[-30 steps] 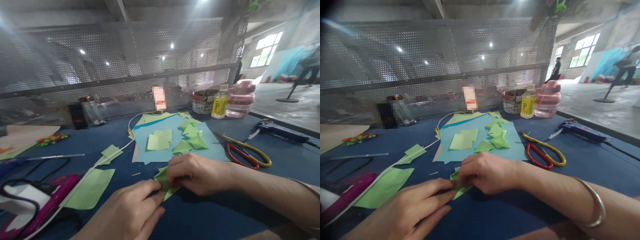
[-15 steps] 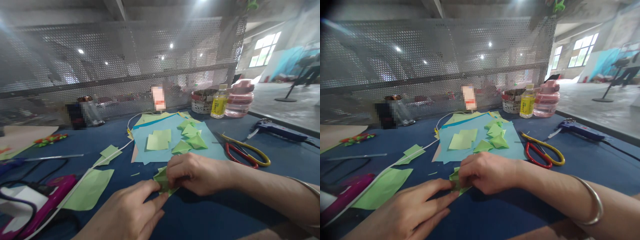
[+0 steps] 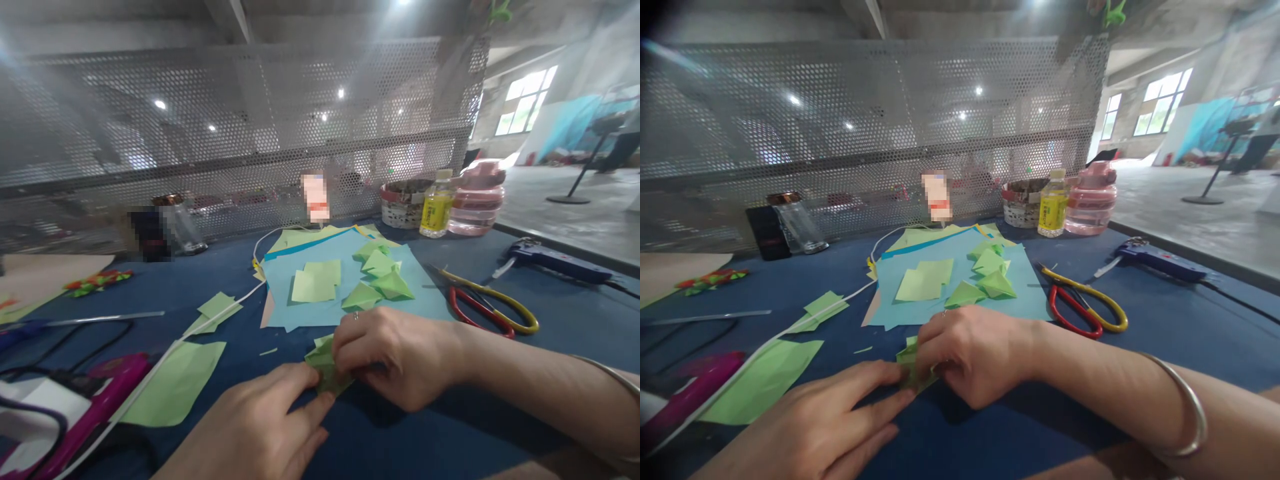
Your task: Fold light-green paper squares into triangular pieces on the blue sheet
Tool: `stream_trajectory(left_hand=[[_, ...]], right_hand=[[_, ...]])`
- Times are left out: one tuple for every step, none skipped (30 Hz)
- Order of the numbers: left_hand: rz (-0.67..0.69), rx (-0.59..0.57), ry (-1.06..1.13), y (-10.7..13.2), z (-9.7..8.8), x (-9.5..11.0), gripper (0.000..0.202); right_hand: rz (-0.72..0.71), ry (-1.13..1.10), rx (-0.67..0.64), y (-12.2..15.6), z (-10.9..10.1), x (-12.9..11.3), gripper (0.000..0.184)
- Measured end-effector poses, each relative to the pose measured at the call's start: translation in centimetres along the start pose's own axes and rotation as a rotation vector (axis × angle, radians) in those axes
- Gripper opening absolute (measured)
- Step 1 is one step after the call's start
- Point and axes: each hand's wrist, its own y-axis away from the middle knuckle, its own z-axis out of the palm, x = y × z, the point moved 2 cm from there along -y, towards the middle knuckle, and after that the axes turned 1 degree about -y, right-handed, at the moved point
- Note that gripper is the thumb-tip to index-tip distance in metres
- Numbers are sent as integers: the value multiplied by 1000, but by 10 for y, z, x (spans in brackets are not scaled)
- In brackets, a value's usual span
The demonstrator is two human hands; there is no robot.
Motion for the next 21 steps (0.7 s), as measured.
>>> stream_trajectory(left_hand=[[-1, -1, 0, 0, 0, 0, 31], [-1, 3, -2, 0, 0, 0, 31], [0, 10, -5, 0, 0, 0, 31], [1, 17, -10, -1, 0, 0, 32], [1, 21, -11, -1, -1, 0, 32], [0, 21, -10, -1, -1, 0, 32], [-3, 18, -5, -1, -1, 0, 32], [-6, 14, 4, -2, -1, 0, 31], [-7, 10, 14, -2, -1, 0, 31], [-8, 7, 22, -2, -1, 0, 31], [-9, 4, 26, -2, -1, 0, 31], [-10, 3, 26, -2, -1, 0, 31], [-9, 1, 23, -2, -2, 0, 32], [-8, -2, 20, -2, -2, 0, 31], [-6, -7, 18, -2, -2, 0, 31], [-3, -14, 17, -3, -3, 0, 30], [3, -18, 15, -3, -3, 0, 30], [8, -24, 12, -3, -3, 0, 29], [11, -30, 7, -3, -3, 0, 29], [12, -33, -1, -3, -3, -1, 28], [12, -32, -11, -2, -2, -1, 27]], right_hand=[[-6, 11, -5, 0, 0, 0, 36], [-12, 20, -12, 1, 1, 0, 39], [-18, 32, -22, 1, 1, 0, 40], [-26, 50, -30, 1, 1, 0, 41], [-41, 75, -38, 0, 1, -1, 41], [-61, 106, -43, 0, 1, -1, 40], [-81, 139, -50, 0, 1, -3, 37], [-96, 170, -56, -1, 1, -4, 32], [-106, 198, -62, -2, 0, -5, 28], [-112, 221, -65, -2, -1, -7, 23], [-111, 242, -70, -3, -2, -8, 20], [-105, 262, -71, -3, -3, -9, 18], [-100, 278, -71, -4, -3, -10, 17], [-98, 290, -72, -4, -4, -11, 17], [-97, 297, -72, -4, -4, -11, 16], [-97, 300, -73, -5, -4, -11, 15], [-96, 301, -75, -4, -3, -11, 15], [-98, 298, -76, -4, -3, -11, 15], [-101, 291, -74, -4, -2, -10, 14], [-108, 282, -66, -3, -2, -9, 15], [-115, 270, -46, -3, -2, -7, 16]])
